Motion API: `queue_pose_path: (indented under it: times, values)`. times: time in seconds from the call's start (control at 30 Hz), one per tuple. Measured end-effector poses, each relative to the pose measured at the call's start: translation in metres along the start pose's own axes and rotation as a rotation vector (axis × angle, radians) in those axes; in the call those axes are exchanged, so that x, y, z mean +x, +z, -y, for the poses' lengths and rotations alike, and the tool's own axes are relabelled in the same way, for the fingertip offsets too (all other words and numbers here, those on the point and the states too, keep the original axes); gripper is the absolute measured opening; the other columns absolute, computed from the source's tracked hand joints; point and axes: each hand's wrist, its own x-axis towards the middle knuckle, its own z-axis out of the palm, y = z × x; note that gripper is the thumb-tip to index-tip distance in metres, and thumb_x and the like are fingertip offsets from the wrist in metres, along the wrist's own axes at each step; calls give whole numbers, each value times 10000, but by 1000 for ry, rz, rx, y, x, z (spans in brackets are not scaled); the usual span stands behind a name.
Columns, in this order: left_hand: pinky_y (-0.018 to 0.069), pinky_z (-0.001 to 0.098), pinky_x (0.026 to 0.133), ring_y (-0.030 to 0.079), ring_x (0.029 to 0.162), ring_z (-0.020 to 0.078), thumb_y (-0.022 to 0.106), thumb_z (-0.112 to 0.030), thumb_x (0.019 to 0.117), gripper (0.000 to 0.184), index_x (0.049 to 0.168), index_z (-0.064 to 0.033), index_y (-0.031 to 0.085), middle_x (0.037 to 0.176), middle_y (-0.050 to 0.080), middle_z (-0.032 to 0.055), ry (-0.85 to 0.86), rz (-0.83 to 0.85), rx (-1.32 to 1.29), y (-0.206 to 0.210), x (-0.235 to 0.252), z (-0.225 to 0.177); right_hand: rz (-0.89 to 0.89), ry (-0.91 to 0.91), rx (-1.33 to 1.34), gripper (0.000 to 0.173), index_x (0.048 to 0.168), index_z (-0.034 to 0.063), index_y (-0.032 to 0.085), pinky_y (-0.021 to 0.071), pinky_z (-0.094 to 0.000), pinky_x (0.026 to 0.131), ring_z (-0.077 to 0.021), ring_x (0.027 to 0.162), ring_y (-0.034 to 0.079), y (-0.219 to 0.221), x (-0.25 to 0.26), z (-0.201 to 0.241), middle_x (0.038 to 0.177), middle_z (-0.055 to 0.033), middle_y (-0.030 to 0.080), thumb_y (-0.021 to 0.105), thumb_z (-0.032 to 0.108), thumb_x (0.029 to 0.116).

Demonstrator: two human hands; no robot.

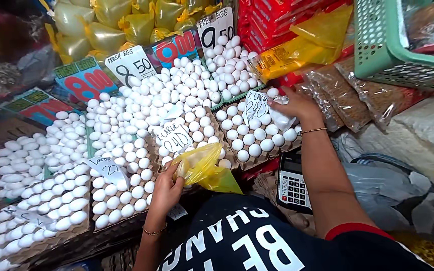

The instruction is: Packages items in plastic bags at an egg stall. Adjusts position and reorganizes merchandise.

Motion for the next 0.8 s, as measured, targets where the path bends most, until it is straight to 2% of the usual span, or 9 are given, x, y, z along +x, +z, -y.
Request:
queue_pose_path:
  times: [0.13,0.3,0.33,0.37,0.43,0.5,0.6,0.67,0.8]
  values:
    - [563,411,832,676,1052,220,485,-116,882,509,1367,-54,626,1427,564,183,-8,18,-19,8,0,2,55,21,-108,950,1567,166,401,311,-766,1043,-561,1374,391,3,0,9,1531,-341,378,636,737,845]
    - [567,405,843,677,1064,219,490,-121,886,503,1366,-49,625,1411,577,184,-23,18,-17,12,0,3,60,-5,-112,1011,1576,184,386,298,-768,1050,-559,1410,335,14,-5,10,1550,-331,354,736,701,781]
    - [550,432,901,660,1123,244,496,-116,896,496,1371,-41,619,1420,570,195,-33,27,-23,11,-1,1,60,-8,-87,1028,1579,183,381,293,-782,1044,-578,1401,334,18,-5,9,1551,-351,335,778,666,762]
    - [546,436,911,654,1134,248,498,-116,901,495,1377,-42,614,1431,560,195,-43,33,-26,11,-1,0,65,-3,-77,1041,1581,194,376,296,-786,1038,-584,1390,345,20,-5,7,1544,-362,335,811,635,744]
    - [566,397,823,675,1042,212,498,-119,896,495,1371,-55,619,1427,559,180,-48,26,-25,10,0,-2,98,6,-89,1041,1584,216,367,312,-785,1025,-581,1361,386,25,1,5,1508,-365,383,843,589,737]
    - [568,373,762,679,966,184,494,-127,896,485,1358,-62,628,1421,560,166,-49,24,-25,9,2,-3,103,-5,-108,952,1561,205,410,316,-782,1024,-572,1351,406,28,2,5,1478,-361,426,845,508,771]
    - [569,372,770,678,972,177,488,-137,904,474,1349,-75,637,1410,570,151,-51,45,-17,9,6,-6,79,-44,-143,697,1483,145,519,346,-753,1022,-552,1335,440,30,-2,5,1437,-342,484,759,403,881]
    - [567,392,802,681,1000,189,485,-151,907,463,1333,-66,645,1391,592,152,-41,59,-1,9,9,-8,71,-61,-143,571,1432,98,563,356,-745,1011,-552,1316,460,29,-7,7,1405,-346,508,703,348,938]
    - [549,434,874,670,1044,214,495,-157,929,429,1315,-55,652,1364,611,150,-27,106,13,6,18,-18,37,-81,-111,448,1357,65,616,387,-738,992,-541,1287,492,28,-10,4,1364,-342,535,660,288,971]
